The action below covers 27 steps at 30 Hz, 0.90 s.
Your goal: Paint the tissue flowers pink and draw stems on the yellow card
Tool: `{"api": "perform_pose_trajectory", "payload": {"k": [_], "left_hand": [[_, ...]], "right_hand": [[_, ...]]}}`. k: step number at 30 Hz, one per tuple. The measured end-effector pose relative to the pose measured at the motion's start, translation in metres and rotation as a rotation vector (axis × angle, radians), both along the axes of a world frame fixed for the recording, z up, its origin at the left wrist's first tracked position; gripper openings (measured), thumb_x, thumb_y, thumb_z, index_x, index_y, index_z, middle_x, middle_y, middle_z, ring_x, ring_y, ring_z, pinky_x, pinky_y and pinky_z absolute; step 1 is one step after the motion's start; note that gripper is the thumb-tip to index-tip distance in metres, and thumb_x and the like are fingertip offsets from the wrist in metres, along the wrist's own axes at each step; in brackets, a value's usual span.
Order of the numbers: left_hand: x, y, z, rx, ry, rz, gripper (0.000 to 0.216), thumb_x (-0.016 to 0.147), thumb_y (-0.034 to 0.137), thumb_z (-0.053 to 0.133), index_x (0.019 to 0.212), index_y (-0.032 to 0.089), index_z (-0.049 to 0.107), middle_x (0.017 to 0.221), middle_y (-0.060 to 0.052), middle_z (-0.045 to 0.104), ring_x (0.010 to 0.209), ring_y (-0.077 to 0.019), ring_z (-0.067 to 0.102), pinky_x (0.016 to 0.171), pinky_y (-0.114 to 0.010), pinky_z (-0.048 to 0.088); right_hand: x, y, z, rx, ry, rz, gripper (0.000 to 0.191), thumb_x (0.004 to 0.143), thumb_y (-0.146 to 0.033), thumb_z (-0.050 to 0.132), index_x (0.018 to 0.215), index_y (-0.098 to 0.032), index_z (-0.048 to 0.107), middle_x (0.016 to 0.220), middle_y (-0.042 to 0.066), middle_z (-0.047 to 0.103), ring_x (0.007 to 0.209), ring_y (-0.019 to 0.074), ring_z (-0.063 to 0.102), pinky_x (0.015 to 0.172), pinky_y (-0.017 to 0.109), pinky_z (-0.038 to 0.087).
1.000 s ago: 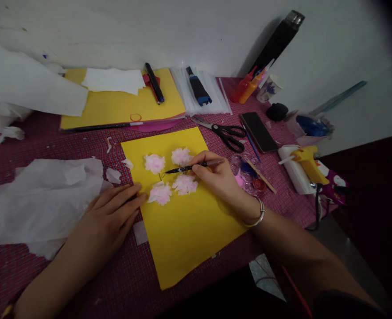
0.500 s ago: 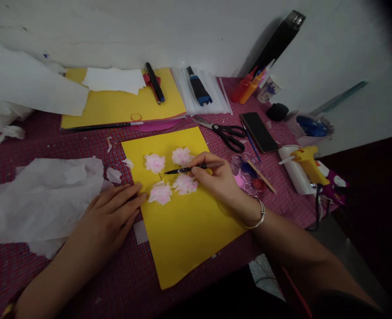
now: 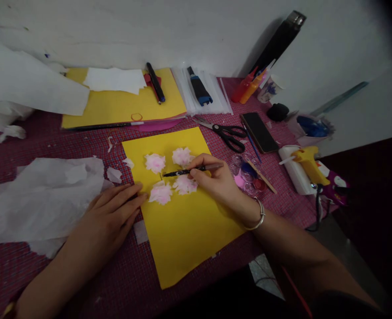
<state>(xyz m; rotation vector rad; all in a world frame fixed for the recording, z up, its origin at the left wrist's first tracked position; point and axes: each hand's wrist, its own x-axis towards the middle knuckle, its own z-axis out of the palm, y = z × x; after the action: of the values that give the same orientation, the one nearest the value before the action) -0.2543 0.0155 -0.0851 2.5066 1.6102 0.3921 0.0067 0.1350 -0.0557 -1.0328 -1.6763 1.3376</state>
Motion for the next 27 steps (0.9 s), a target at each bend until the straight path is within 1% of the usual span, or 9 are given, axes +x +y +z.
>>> {"api": "perform_pose_trajectory", "payload": {"k": [7, 14, 18, 21, 24, 27], "left_hand": [[0.000, 0.000, -0.002, 0.004, -0.020, 0.017, 0.040, 0.099, 0.035, 0.039, 0.129, 0.020, 0.059, 0.139, -0.010, 0.058, 0.127, -0.0306, 0.054, 0.108, -0.055, 0.044], [0.003, 0.001, 0.002, 0.030, -0.017, 0.007, 0.038, 0.099, 0.030, 0.041, 0.128, 0.016, 0.061, 0.137, -0.012, 0.060, 0.124, -0.0303, 0.055, 0.105, -0.055, 0.047], [0.003, 0.001, 0.000, -0.004, -0.025, 0.027, 0.039, 0.099, 0.033, 0.040, 0.129, 0.019, 0.060, 0.139, -0.010, 0.059, 0.126, -0.0296, 0.055, 0.107, -0.055, 0.045], [0.003, 0.000, -0.002, -0.028, -0.035, 0.050, 0.040, 0.100, 0.036, 0.038, 0.130, 0.021, 0.060, 0.140, -0.010, 0.059, 0.126, -0.0291, 0.055, 0.108, -0.055, 0.044], [0.003, -0.001, -0.002, -0.021, -0.036, 0.046, 0.040, 0.100, 0.036, 0.039, 0.129, 0.020, 0.061, 0.139, -0.010, 0.059, 0.126, -0.0299, 0.055, 0.107, -0.055, 0.045], [0.003, 0.000, -0.002, -0.006, -0.032, 0.040, 0.039, 0.099, 0.034, 0.041, 0.129, 0.019, 0.060, 0.139, -0.010, 0.059, 0.125, -0.0306, 0.055, 0.106, -0.056, 0.046]], "right_hand": [[0.000, -0.002, 0.003, 0.038, -0.012, -0.031, 0.003, 0.079, -0.021, 0.061, 0.079, -0.021, 0.064, 0.074, -0.001, 0.063, 0.070, 0.0128, 0.057, 0.064, 0.027, 0.044], [-0.002, -0.010, 0.004, 0.093, -0.069, -0.007, 0.005, 0.082, -0.023, 0.062, 0.078, -0.021, 0.065, 0.073, 0.000, 0.063, 0.069, 0.0139, 0.058, 0.065, 0.028, 0.044], [-0.001, -0.010, 0.002, 0.130, -0.097, -0.017, 0.008, 0.084, -0.026, 0.063, 0.078, -0.022, 0.064, 0.070, 0.000, 0.063, 0.067, 0.0144, 0.059, 0.062, 0.028, 0.044], [0.000, -0.009, 0.000, 0.141, -0.051, -0.040, 0.010, 0.086, -0.030, 0.063, 0.083, -0.022, 0.067, 0.072, 0.000, 0.066, 0.068, 0.0148, 0.061, 0.062, 0.028, 0.045], [-0.001, -0.009, -0.001, 0.132, -0.020, -0.023, 0.012, 0.088, -0.031, 0.062, 0.089, -0.023, 0.071, 0.073, 0.001, 0.068, 0.070, 0.0152, 0.063, 0.063, 0.029, 0.047], [-0.001, -0.011, 0.001, 0.129, -0.043, -0.005, 0.008, 0.085, -0.029, 0.066, 0.087, -0.023, 0.071, 0.077, 0.002, 0.069, 0.074, 0.0155, 0.063, 0.065, 0.029, 0.048]]}}
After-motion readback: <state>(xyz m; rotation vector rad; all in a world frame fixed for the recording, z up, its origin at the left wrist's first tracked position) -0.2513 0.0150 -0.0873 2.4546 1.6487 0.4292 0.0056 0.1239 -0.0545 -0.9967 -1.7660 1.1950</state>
